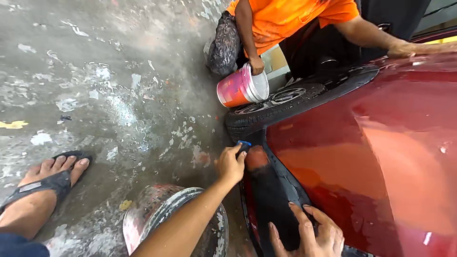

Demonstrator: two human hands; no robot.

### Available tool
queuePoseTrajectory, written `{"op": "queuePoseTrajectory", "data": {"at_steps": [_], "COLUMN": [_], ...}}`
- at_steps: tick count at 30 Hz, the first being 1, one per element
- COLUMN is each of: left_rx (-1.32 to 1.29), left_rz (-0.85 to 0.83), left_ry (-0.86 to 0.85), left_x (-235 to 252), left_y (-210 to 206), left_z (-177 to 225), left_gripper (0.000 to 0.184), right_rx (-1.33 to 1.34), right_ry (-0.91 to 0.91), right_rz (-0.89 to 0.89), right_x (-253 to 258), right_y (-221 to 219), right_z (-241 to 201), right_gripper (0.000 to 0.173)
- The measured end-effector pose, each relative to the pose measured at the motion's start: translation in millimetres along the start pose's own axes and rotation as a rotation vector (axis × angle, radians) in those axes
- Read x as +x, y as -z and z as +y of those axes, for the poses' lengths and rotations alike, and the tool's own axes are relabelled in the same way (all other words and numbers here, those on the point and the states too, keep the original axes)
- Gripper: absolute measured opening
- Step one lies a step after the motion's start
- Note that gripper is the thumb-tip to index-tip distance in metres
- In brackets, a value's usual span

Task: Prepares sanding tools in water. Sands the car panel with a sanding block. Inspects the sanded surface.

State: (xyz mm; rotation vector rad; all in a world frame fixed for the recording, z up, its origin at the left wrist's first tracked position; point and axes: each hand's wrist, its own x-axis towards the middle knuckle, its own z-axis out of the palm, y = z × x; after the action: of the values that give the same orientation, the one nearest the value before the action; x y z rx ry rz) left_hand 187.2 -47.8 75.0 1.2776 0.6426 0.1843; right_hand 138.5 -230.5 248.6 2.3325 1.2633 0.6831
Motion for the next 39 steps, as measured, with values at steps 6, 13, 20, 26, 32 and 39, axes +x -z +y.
{"op": "queuePoseTrajectory", "data": {"at_steps": [6, 13, 20, 26, 32, 39], "left_rx": [-0.353, -0.500, -0.544, -0.554, -0.566, -0.458], "left_rz": [0.327, 0.350, 0.287, 0.251, 0.312, 0.203], "left_ry": [0.124, 0.117, 0.072, 0.074, 0.096, 0.139], "left_x": [4, 3, -4, -8, 5, -9], "left_y": [32, 54, 48, 50, 66, 69], "left_z": [-31, -17, -11, -10, -14, -13], "left_gripper": [0.043, 0.047, 0.043, 0.044, 0.040, 0.040], "right_rx": [-0.283, -0.412, -0.482, -0.469, -0.492, -0.386], "right_ry": [0.258, 0.303, 0.308, 0.248, 0.240, 0.129], "right_rz": [-0.375, -0.712, -0.838, -0.761, -0.665, -0.695], "right_x": [32, 121, 139, 97, 71, 124], "right_y": [-2, -75, -96, -75, -62, -94], "right_z": [-13, -47, -57, -60, -65, -73], "right_gripper": [0.082, 0.095, 0.096, 0.098, 0.103, 0.101]}}
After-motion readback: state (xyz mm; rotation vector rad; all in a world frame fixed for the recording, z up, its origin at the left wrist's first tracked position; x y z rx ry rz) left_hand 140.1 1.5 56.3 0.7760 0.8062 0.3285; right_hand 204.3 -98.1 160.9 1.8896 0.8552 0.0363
